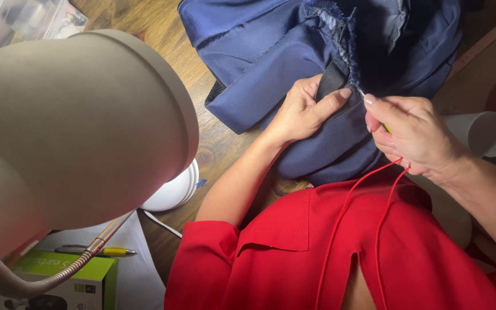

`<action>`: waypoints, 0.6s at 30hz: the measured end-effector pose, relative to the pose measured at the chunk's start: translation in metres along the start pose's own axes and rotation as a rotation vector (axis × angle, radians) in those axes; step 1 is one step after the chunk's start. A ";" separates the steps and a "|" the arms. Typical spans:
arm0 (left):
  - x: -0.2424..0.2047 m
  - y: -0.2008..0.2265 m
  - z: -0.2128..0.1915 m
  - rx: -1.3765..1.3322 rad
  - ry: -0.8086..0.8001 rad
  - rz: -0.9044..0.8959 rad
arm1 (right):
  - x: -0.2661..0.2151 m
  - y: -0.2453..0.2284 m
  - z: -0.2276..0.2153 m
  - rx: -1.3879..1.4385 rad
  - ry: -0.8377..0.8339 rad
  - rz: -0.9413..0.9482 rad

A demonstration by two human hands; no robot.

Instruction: The person uses a seam ripper and a needle to unpick and then resew a strap or seam on a blue backpack on a wooden table under a desk lamp.

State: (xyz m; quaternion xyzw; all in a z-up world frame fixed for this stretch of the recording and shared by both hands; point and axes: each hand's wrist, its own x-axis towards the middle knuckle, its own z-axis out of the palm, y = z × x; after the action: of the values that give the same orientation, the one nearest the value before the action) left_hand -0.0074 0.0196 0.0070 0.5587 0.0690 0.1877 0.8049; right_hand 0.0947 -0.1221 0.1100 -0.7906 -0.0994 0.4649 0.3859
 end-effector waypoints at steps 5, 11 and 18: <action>0.001 -0.002 0.000 -0.066 -0.007 0.017 | 0.017 0.019 -0.027 0.193 -0.173 0.065; 0.002 -0.005 0.003 -0.035 0.001 0.042 | 0.013 0.020 -0.033 0.082 -0.199 0.000; 0.000 0.001 0.004 0.003 0.010 0.056 | 0.010 0.012 -0.023 0.040 -0.134 -0.032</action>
State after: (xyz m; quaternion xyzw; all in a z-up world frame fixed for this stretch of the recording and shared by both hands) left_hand -0.0064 0.0166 0.0097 0.5609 0.0578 0.2128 0.7980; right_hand 0.1165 -0.1369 0.1015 -0.7481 -0.1283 0.5124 0.4016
